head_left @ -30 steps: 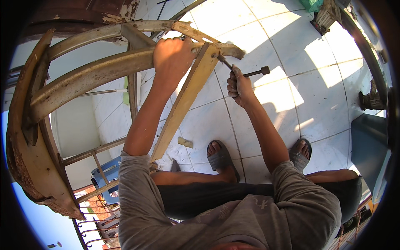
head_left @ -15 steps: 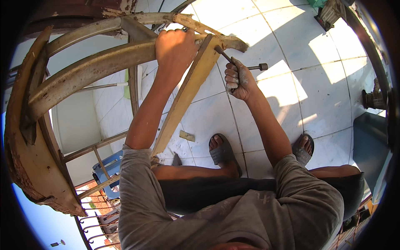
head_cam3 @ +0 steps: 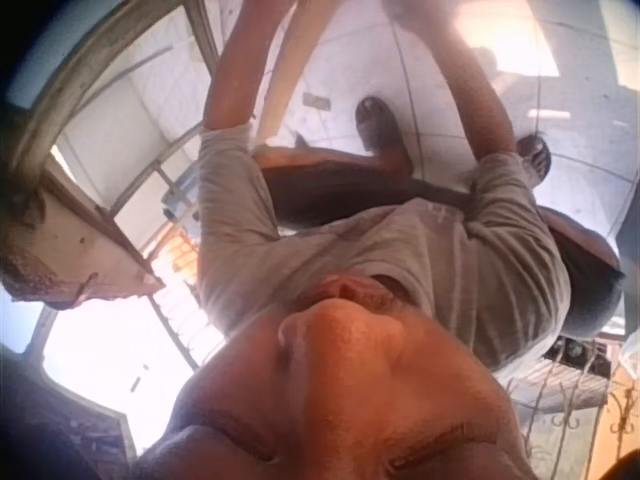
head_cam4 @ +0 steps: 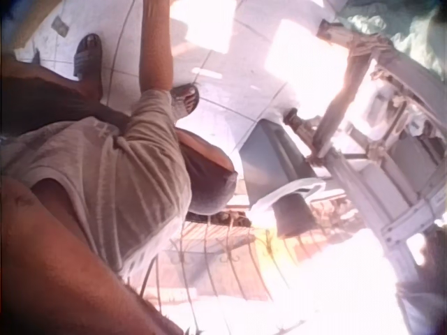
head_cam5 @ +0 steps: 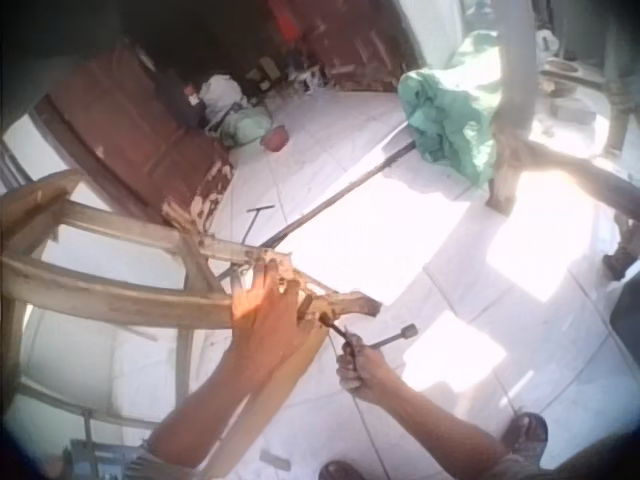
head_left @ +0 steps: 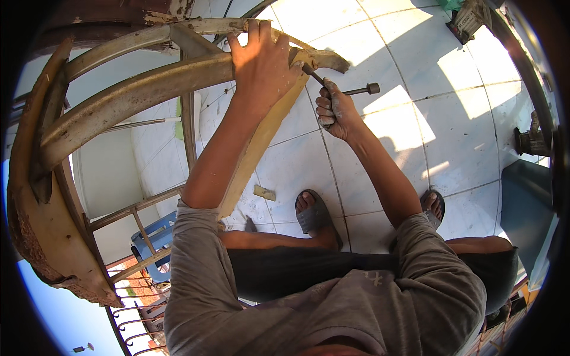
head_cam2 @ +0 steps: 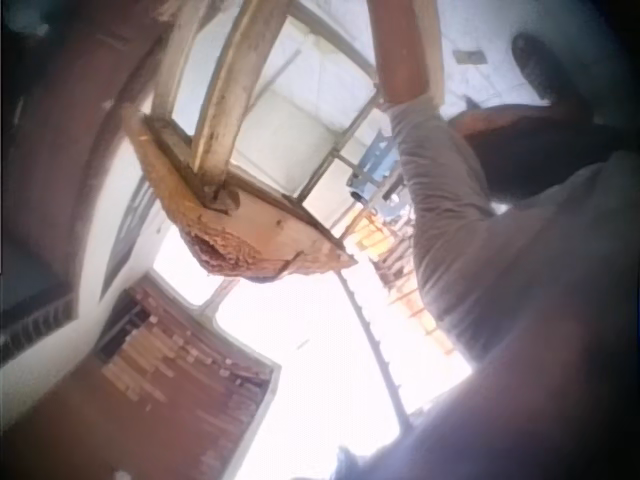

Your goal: The person assembles a metal frame on a tiled floor, using a wrench to tighten bolts and a hammer to secure joints. They reposition the frame and continue tightening fasteners at multiple connection points.

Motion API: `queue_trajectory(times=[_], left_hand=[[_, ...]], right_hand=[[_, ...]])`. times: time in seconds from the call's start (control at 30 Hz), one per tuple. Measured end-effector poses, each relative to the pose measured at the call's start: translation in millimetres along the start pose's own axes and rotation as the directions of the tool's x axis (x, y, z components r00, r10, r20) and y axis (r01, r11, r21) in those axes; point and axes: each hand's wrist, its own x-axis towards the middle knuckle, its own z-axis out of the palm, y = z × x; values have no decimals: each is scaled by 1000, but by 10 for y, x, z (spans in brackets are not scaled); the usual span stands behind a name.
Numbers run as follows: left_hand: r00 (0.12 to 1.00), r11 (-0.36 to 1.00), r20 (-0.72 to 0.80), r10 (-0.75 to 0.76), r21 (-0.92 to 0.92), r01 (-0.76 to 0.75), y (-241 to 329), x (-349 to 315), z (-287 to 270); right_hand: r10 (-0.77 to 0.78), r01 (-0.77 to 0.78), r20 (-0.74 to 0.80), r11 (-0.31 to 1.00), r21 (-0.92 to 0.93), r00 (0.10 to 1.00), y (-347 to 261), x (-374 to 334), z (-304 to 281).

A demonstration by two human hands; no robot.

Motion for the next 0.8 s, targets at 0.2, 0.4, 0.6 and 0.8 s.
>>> queue_trajectory(times=[0.2,0.4,0.6,0.8], left_hand=[[435,698,885,165,-416,582,1402,791,447],[337,381,908,247,-411,828,1662,565,909],[677,197,734,-51,-658,727,1602,558,694],[749,-302,439,-497,-896,325,1375,27,112]], right_hand=[[-149,149,46,989,2,988,-3,53,-24],[-113,95,167,989,113,979,96,60,-66],[-300,257,-17,845,-469,954,36,198,-180],[-623,642,625,-245,-727,470,-260,264,-275]])
